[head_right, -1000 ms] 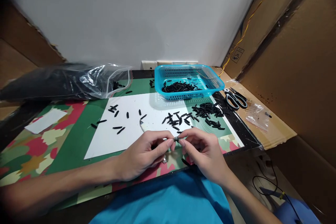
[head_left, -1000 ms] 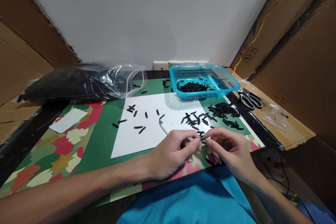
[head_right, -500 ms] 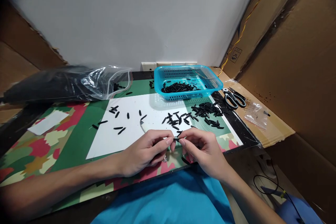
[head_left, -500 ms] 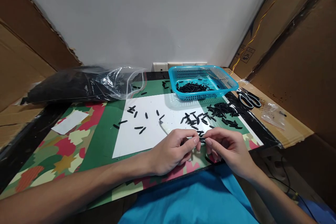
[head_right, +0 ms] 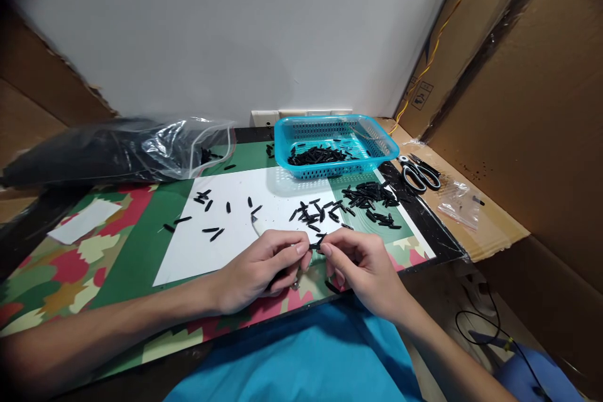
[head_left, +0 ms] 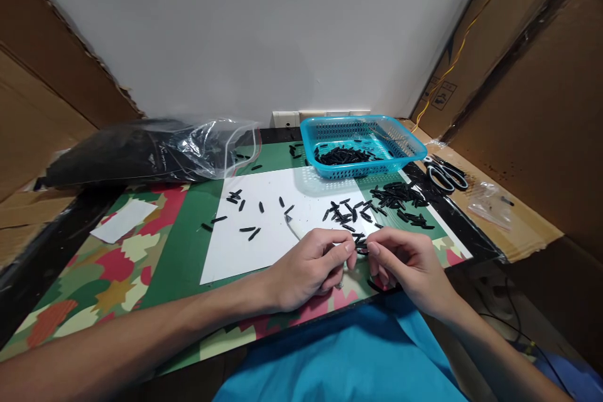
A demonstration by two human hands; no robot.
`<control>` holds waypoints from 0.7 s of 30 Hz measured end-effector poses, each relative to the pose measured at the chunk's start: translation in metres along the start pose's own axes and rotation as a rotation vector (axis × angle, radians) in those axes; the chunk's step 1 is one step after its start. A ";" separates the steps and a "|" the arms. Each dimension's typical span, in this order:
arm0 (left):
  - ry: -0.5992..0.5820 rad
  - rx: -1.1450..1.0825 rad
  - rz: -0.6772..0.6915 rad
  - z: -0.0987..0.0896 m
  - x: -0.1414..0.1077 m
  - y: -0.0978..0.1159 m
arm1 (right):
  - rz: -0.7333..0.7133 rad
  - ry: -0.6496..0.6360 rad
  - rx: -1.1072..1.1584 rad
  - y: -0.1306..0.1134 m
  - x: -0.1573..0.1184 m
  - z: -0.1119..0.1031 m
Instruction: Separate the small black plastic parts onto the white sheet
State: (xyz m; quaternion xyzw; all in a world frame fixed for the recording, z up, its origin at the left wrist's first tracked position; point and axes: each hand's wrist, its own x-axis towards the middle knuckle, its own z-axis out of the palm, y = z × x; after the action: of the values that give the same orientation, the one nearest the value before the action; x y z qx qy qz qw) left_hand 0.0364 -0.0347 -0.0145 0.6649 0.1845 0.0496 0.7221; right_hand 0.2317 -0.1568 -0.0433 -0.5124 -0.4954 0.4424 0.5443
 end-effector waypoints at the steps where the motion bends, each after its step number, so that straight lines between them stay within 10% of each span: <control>1: 0.000 0.001 -0.001 0.000 0.000 -0.001 | 0.001 0.001 0.003 0.000 0.000 0.000; 21: -0.014 -0.199 -0.002 -0.001 0.002 0.003 | 0.027 -0.036 0.012 -0.002 0.004 0.003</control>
State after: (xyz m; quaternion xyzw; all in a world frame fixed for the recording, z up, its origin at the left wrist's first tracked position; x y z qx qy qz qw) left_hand 0.0385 -0.0326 -0.0124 0.5900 0.1744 0.0623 0.7858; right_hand 0.2288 -0.1526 -0.0409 -0.5077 -0.4955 0.4618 0.5324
